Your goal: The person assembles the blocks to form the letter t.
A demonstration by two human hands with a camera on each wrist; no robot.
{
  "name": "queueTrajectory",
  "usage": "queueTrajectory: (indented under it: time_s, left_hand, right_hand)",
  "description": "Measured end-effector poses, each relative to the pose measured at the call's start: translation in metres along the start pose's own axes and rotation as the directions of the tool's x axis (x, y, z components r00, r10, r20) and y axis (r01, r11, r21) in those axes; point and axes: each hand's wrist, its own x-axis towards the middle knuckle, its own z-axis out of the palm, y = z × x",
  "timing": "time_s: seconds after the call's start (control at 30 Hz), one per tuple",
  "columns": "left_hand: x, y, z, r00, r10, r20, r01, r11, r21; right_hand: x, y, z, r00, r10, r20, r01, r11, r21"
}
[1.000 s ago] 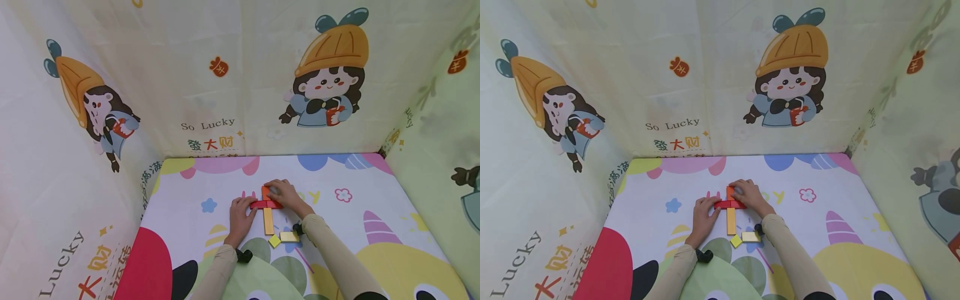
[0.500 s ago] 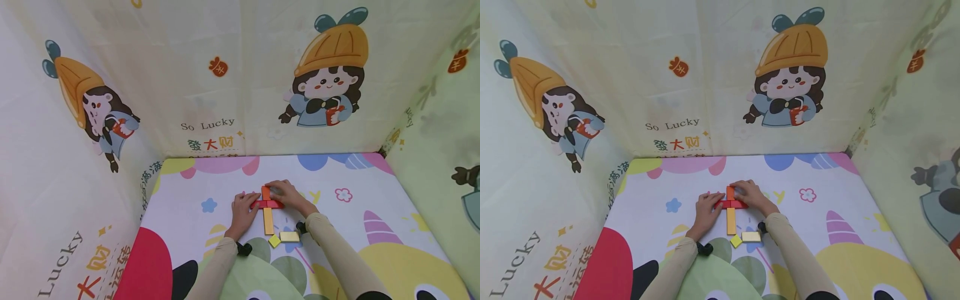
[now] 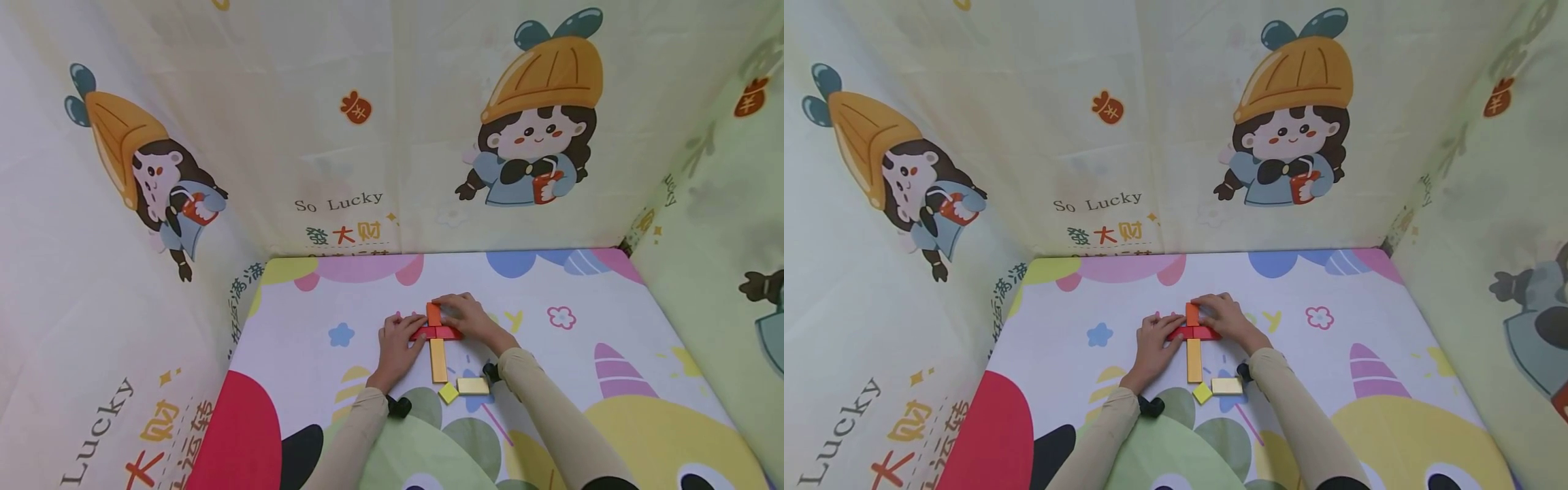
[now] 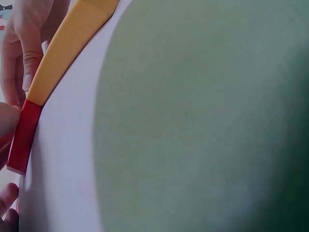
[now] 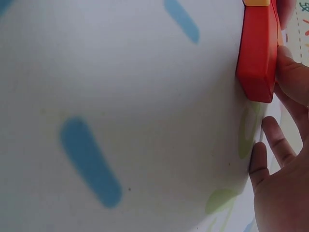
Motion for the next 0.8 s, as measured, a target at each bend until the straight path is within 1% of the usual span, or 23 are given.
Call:
queueTrajectory:
  time_s: [0.23, 0.53, 0.8]
  left_hand:
    - [-0.0003, -0.0005, -0.0001, 1.0, -0.002, -0.008, 0.002, 1.0, 0.0]
    - [-0.0009, 0.0009, -0.0002, 1.0, -0.015, 0.002, 0.015, 1.0, -0.004]
    - [-0.0009, -0.0003, -0.0001, 1.0, 0.007, -0.017, -0.007, 1.0, 0.001]
  right_hand:
    - [-0.0007, 0.0004, 0.0, 1.0, -0.001, 0.001, 0.001, 1.0, 0.008]
    - [-0.0003, 0.0036, 0.0015, 1.0, -0.023, -0.006, 0.023, 1.0, -0.013]
    - [-0.0005, 0.0022, 0.0002, 1.0, -0.019, 0.0, 0.019, 1.0, -0.017]
